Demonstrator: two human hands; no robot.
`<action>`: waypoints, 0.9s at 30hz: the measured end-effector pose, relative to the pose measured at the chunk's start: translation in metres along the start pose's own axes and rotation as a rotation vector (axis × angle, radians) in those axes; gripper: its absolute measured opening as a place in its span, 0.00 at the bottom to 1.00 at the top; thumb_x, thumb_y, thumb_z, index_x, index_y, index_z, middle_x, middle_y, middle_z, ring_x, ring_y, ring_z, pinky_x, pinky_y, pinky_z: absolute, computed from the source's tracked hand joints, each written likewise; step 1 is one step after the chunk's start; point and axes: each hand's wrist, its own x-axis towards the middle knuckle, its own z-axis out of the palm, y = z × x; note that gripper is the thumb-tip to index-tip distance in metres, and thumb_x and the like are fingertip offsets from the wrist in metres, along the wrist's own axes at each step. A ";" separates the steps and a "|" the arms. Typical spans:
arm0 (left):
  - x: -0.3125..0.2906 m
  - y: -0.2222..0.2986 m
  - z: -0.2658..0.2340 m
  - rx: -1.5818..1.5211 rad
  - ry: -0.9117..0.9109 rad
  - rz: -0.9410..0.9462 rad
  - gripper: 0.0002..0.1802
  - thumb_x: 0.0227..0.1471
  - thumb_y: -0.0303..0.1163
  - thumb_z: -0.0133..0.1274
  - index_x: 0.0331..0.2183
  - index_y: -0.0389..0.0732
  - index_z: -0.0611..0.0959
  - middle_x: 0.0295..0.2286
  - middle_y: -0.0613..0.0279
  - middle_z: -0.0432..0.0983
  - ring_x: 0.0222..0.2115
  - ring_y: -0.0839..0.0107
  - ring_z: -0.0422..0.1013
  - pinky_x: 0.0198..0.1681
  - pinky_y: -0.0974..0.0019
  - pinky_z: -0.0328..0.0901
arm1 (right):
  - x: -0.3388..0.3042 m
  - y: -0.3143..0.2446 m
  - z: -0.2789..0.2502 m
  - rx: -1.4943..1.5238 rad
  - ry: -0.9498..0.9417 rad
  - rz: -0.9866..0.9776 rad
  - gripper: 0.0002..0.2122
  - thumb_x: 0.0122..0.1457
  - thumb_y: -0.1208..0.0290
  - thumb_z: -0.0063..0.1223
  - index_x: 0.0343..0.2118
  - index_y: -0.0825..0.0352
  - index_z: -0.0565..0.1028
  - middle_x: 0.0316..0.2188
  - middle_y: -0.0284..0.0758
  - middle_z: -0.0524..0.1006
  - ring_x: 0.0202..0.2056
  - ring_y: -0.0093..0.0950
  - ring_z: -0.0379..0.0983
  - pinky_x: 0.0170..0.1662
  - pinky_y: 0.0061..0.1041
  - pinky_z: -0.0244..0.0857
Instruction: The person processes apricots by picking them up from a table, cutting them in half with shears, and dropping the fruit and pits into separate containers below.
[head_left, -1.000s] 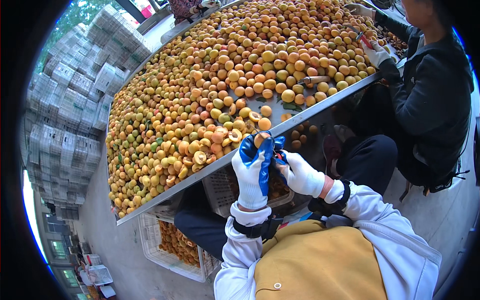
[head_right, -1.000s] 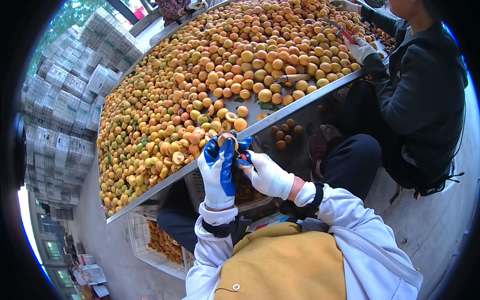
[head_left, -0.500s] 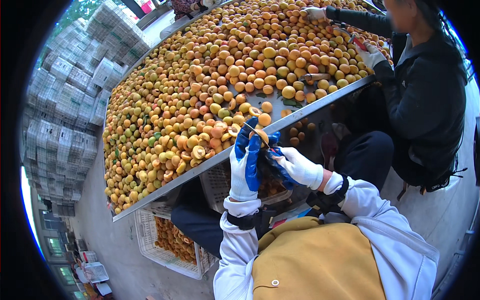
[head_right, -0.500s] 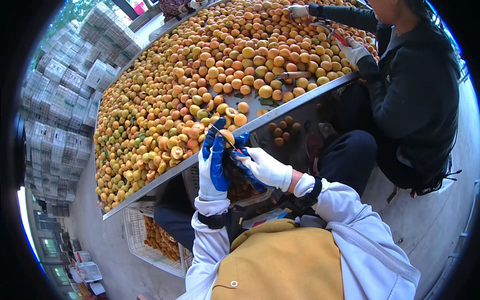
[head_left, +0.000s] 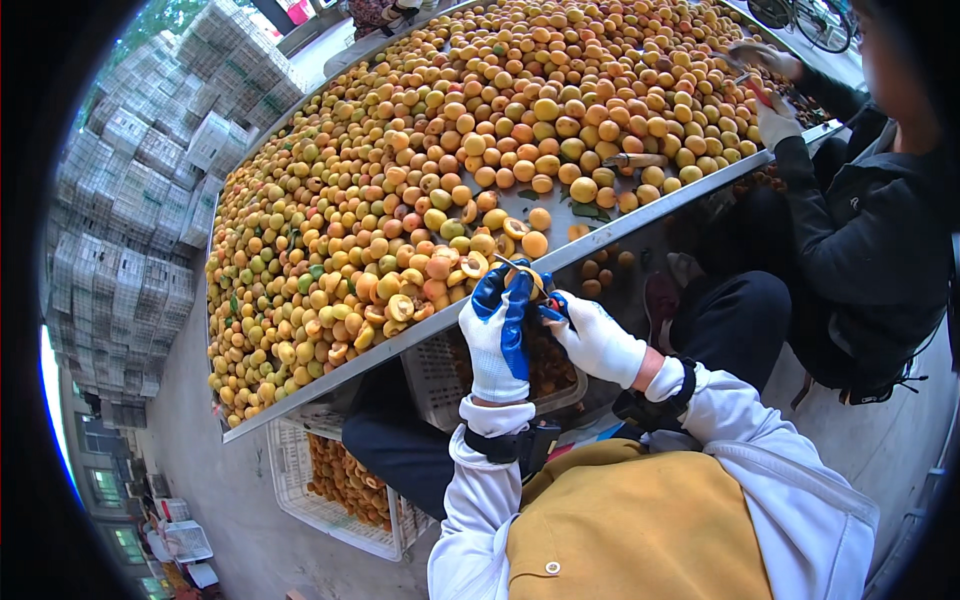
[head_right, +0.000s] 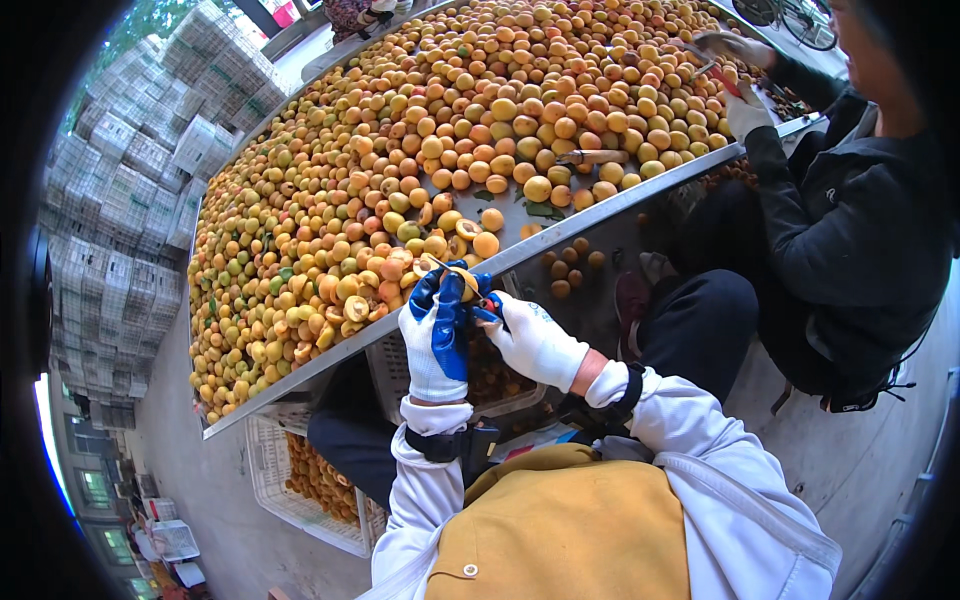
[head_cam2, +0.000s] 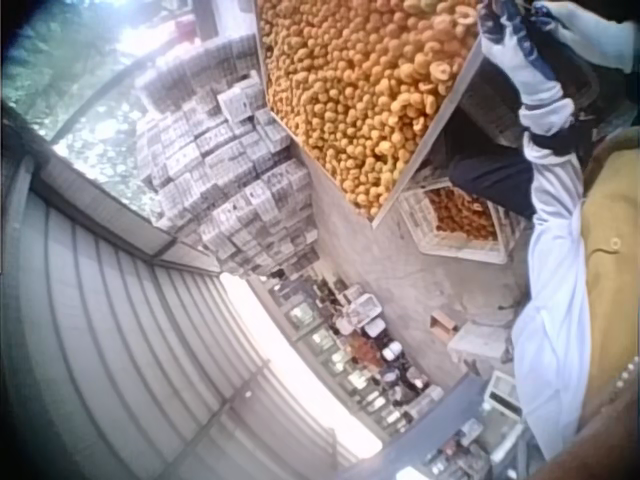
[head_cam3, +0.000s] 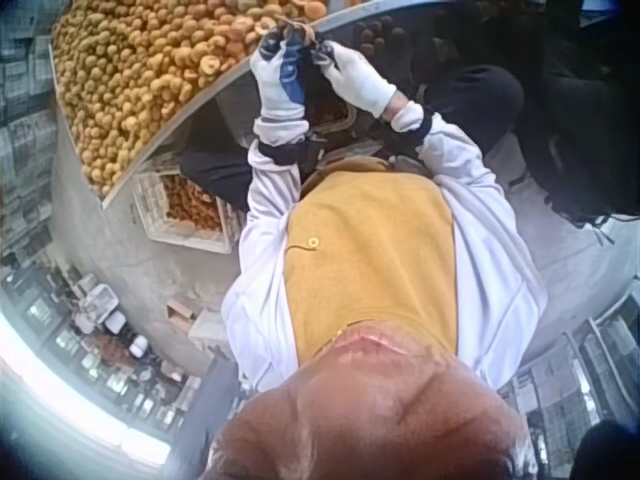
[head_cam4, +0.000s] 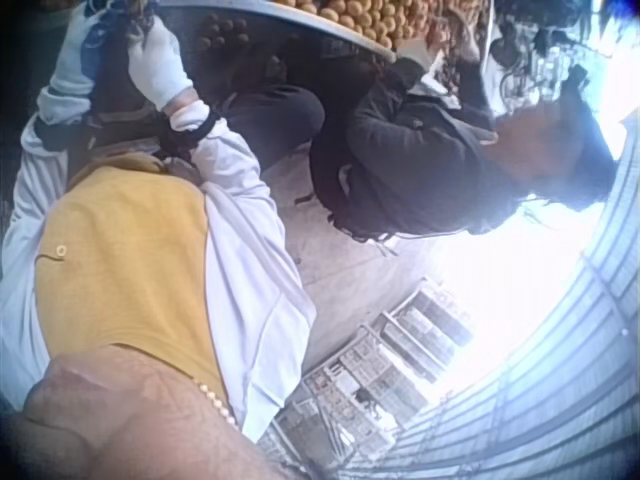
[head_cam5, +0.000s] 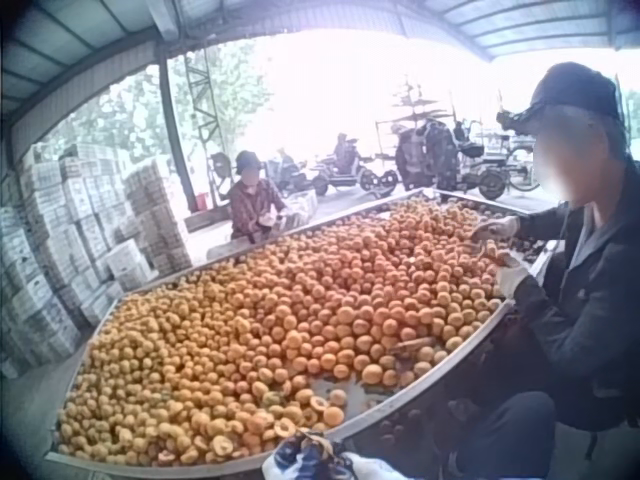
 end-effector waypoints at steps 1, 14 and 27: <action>-0.001 0.001 0.003 -0.001 -0.001 -0.001 0.16 0.59 0.35 0.59 0.42 0.32 0.81 0.33 0.58 0.81 0.34 0.72 0.77 0.41 0.72 0.71 | -0.001 -0.001 0.004 -0.001 0.001 0.001 0.07 0.63 0.74 0.50 0.41 0.70 0.72 0.32 0.53 0.78 0.39 0.55 0.74 0.39 0.43 0.69; -0.003 0.018 0.010 0.054 -0.048 -0.059 0.10 0.59 0.27 0.58 0.39 0.29 0.80 0.30 0.59 0.80 0.32 0.70 0.79 0.37 0.70 0.73 | -0.004 -0.004 0.008 0.649 -0.133 0.282 0.15 0.72 0.61 0.40 0.34 0.66 0.75 0.21 0.25 0.69 0.19 0.15 0.62 0.22 0.17 0.57; -0.005 0.017 -0.007 0.152 -0.185 0.071 0.23 0.61 0.29 0.55 0.55 0.29 0.72 0.40 0.50 0.81 0.41 0.68 0.77 0.49 0.68 0.70 | -0.011 -0.021 -0.007 0.500 0.291 0.059 0.08 0.66 0.74 0.47 0.43 0.70 0.76 0.26 0.25 0.72 0.30 0.16 0.65 0.34 0.19 0.62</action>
